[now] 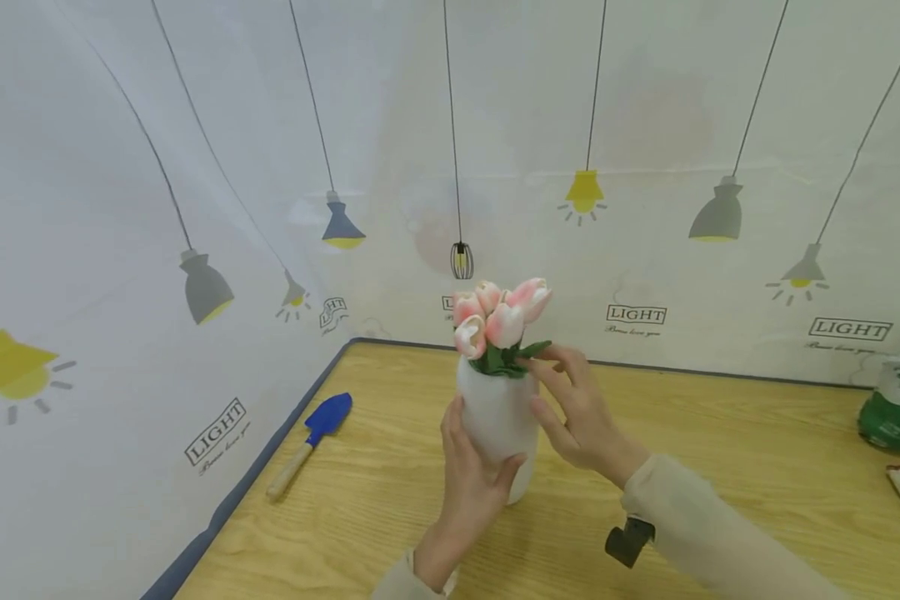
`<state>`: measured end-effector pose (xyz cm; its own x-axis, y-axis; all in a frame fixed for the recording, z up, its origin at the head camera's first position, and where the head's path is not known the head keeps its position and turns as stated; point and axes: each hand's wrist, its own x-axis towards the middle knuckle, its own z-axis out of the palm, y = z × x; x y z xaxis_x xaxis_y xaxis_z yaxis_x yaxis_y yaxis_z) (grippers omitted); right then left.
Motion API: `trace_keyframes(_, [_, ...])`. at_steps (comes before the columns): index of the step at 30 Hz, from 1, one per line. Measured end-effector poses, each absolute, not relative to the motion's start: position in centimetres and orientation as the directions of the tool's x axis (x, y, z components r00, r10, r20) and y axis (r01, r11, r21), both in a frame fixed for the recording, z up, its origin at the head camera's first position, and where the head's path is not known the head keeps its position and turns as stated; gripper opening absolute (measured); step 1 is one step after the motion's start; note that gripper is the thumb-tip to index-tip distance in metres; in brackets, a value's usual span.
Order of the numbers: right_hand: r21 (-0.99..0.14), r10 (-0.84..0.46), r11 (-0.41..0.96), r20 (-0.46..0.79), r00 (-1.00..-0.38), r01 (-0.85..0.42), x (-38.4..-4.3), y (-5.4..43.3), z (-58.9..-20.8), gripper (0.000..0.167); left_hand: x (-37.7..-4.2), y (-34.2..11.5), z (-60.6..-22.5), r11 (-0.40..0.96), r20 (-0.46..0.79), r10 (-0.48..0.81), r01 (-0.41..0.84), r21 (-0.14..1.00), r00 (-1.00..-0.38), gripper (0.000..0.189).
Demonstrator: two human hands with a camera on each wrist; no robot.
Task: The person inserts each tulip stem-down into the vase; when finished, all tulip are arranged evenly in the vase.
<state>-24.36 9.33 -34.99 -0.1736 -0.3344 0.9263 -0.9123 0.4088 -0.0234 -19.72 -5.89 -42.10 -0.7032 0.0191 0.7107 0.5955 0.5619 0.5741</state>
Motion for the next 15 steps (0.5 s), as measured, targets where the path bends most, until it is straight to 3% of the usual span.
trace_keyframes(4, [-0.049,-0.337,0.397,0.921,-0.196,-0.917,-23.6,11.4,-36.6,0.04,-18.9,-6.5,-41.9,0.484,0.526,0.016,0.467,0.74,-0.85,0.097])
trace_keyframes(6, [-0.071,-0.391,0.441,0.882,-0.263,-0.895,-23.2,12.9,-38.1,0.033,-18.3,-7.6,-41.9,0.442,0.391,0.047,0.37,0.817,-0.919,0.094])
trace_keyframes(8, [-0.122,-0.453,0.539,0.792,-0.409,-0.833,-22.8,14.9,-40.0,0.023,-17.8,-9.2,-41.9,0.425,0.26,0.119,0.286,0.859,-0.958,0.088])
trace_keyframes(11, [-0.247,-0.498,0.696,0.511,-0.701,-0.674,-21.6,18.2,-42.6,0.02,-17.1,-11.7,-41.9,0.505,0.089,0.28,0.225,0.833,-0.956,0.079])
trace_keyframes(13, [-0.312,-0.498,0.752,0.306,-0.811,-0.58,-20.8,20.4,-44.0,0.027,-16.6,-13.2,-42.0,0.604,-0.017,0.388,0.24,0.76,-0.922,0.073])
trace_keyframes(15, [-0.374,-0.483,0.778,0.157,-0.861,-0.505,-20.1,22.5,-45.1,0.036,-16.2,-14.3,-42.1,0.673,-0.088,0.447,0.27,0.689,-0.89,0.07])
